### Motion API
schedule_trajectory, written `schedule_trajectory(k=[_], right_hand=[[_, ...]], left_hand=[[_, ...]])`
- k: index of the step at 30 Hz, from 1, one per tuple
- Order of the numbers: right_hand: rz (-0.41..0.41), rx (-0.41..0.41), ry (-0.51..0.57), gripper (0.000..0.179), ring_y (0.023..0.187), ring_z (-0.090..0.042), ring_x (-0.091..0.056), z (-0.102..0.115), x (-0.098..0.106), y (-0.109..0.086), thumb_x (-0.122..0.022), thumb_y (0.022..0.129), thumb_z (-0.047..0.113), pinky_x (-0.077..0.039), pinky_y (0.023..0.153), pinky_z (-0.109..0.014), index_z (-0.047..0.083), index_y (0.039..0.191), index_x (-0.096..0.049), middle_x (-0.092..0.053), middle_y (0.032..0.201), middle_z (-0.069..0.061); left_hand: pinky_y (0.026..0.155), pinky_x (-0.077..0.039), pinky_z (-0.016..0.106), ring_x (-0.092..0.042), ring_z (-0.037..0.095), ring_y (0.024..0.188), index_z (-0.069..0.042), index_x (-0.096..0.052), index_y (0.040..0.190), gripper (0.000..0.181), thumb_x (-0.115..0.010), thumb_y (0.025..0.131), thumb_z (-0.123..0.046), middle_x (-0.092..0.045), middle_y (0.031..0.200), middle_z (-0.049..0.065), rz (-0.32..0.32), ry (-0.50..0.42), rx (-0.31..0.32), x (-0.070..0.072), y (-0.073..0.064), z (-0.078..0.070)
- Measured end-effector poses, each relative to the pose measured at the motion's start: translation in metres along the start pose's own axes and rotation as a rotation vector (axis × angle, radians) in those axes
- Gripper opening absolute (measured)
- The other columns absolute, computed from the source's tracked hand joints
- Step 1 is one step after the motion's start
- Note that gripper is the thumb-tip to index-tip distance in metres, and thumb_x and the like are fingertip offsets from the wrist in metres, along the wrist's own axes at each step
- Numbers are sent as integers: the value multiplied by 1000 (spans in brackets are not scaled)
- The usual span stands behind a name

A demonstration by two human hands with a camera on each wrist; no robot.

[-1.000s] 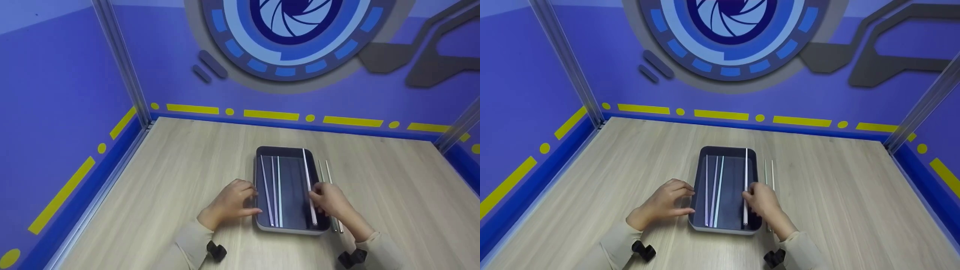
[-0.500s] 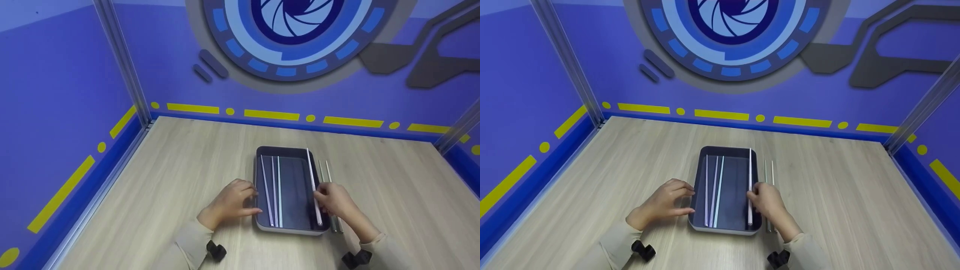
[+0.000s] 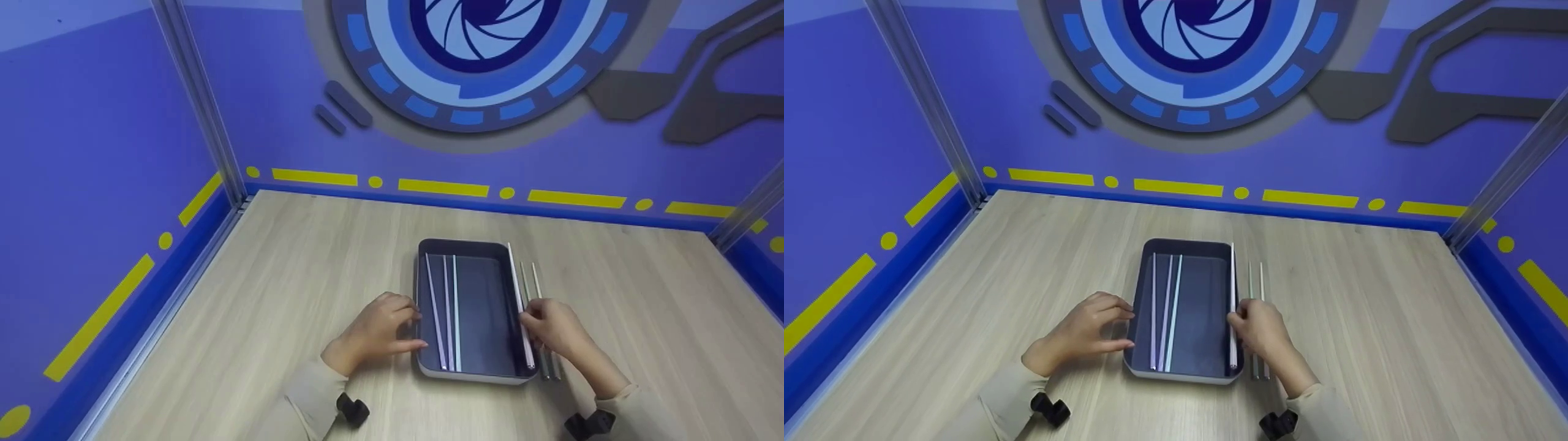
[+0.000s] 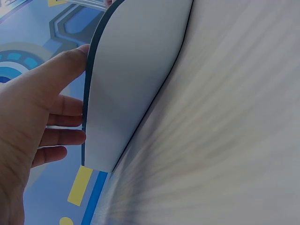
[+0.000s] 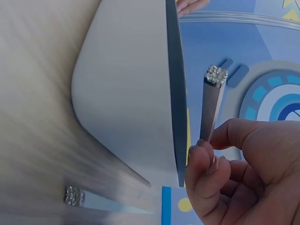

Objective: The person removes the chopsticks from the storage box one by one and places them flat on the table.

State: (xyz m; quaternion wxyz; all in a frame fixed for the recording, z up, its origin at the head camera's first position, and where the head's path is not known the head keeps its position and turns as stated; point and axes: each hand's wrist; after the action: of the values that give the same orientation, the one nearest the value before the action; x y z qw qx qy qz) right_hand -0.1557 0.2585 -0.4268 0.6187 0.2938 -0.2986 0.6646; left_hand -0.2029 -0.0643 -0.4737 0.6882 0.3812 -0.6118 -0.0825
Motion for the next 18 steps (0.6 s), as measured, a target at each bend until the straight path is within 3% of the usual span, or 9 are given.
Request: schedule_trajectory(k=[7,18], right_hand=[[18,-12,45,20,42,-12,-51,-6,2,-1,-54,92,9,-46,38,-26,2,73,-53,-51,52,-1],[15,1,20,20,43,-14,-52,-13,6,-2,-54,92,9,-43,37,-23,3,73,-55,-54,53,-2]], left_hand=[[88,-50,27,-63,16,89,-9,-70,89,42,-74,77,-49,-66,91,0,13,-2,13,0,0,-1],[88,-50,27,-62,15,88,-9,-69,88,41,-74,78,-49,-66,90,0,2,-2,6,0,0,0]])
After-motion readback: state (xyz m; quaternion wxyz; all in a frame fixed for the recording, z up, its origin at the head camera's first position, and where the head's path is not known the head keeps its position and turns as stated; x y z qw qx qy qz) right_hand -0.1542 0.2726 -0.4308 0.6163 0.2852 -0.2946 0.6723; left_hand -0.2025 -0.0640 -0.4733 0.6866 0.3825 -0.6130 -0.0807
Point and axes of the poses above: each hand's wrist, its own y-axis towards the middle knuckle, its own x-axis out of the back of the hand, z = x × y
